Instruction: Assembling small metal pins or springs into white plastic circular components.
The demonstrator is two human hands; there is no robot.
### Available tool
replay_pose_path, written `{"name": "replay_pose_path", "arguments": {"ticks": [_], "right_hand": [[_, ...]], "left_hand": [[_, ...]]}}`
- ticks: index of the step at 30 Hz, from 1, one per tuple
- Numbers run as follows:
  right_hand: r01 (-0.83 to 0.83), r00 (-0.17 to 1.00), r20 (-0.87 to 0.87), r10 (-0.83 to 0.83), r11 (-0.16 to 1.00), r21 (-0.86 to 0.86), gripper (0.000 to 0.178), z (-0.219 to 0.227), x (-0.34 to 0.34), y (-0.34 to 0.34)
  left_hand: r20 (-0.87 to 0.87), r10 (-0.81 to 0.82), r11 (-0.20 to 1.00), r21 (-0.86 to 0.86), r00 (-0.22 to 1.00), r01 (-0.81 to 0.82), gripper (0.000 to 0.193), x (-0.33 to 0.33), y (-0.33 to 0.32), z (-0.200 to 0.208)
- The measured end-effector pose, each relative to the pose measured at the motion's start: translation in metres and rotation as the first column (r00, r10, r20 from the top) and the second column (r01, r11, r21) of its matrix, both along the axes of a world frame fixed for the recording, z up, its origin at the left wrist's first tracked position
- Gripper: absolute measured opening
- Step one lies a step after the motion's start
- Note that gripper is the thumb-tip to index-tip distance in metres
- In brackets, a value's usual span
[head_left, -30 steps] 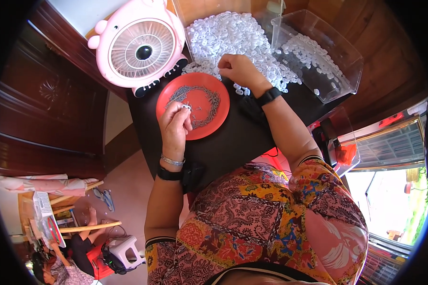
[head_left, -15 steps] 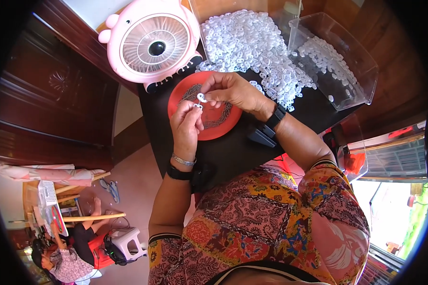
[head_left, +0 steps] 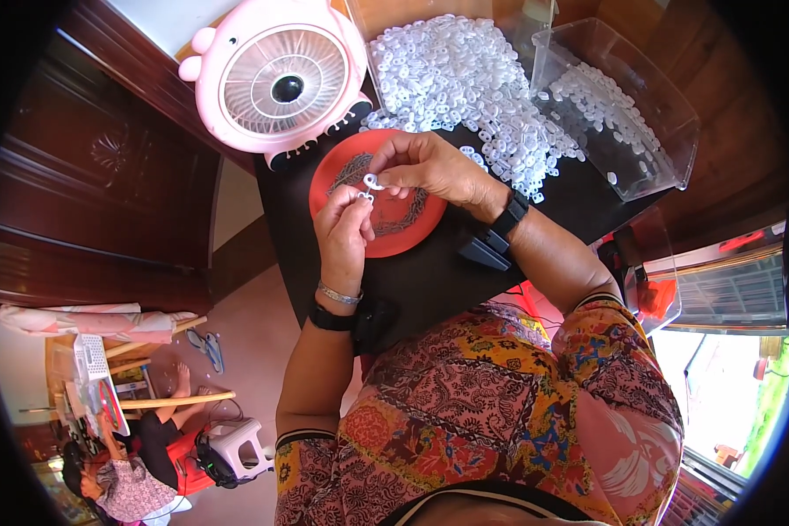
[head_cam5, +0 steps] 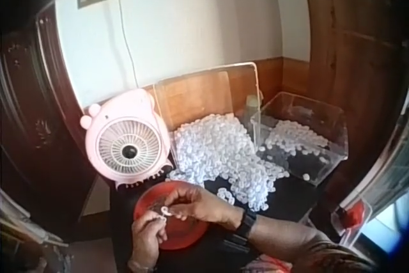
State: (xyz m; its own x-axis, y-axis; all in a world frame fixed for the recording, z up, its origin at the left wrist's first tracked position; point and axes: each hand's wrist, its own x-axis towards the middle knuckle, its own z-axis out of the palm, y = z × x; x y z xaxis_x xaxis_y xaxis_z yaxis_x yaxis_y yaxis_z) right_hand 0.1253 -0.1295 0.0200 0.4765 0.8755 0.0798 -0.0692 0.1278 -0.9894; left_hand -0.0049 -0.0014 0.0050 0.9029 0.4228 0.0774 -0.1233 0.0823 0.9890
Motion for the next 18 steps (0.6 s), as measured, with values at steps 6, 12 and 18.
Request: {"name": "replay_pose_path", "arguments": {"ticks": [6, 12, 18], "right_hand": [[0.001, 0.998, 0.061, -0.002, 1.0, 0.006, 0.014, 0.0, -0.0004, -0.0005], [0.022, 0.989, 0.144, -0.021, 1.0, -0.005, 0.015, 0.0002, -0.0031, -0.0013], [0.031, 0.957, 0.286, -0.04, 0.999, 0.035, 0.013, 0.0002, -0.0076, 0.0005]], "left_hand": [[-0.018, -0.003, 1.0, 0.022, 1.0, 0.003, 0.012, 0.0014, 0.0014, -0.0038], [-0.041, -0.006, 0.998, 0.06, 0.999, 0.009, 0.012, 0.0019, -0.0003, -0.0021], [-0.021, -0.015, 0.997, 0.078, 1.0, 0.017, 0.015, 0.0019, -0.0002, -0.0049]]}}
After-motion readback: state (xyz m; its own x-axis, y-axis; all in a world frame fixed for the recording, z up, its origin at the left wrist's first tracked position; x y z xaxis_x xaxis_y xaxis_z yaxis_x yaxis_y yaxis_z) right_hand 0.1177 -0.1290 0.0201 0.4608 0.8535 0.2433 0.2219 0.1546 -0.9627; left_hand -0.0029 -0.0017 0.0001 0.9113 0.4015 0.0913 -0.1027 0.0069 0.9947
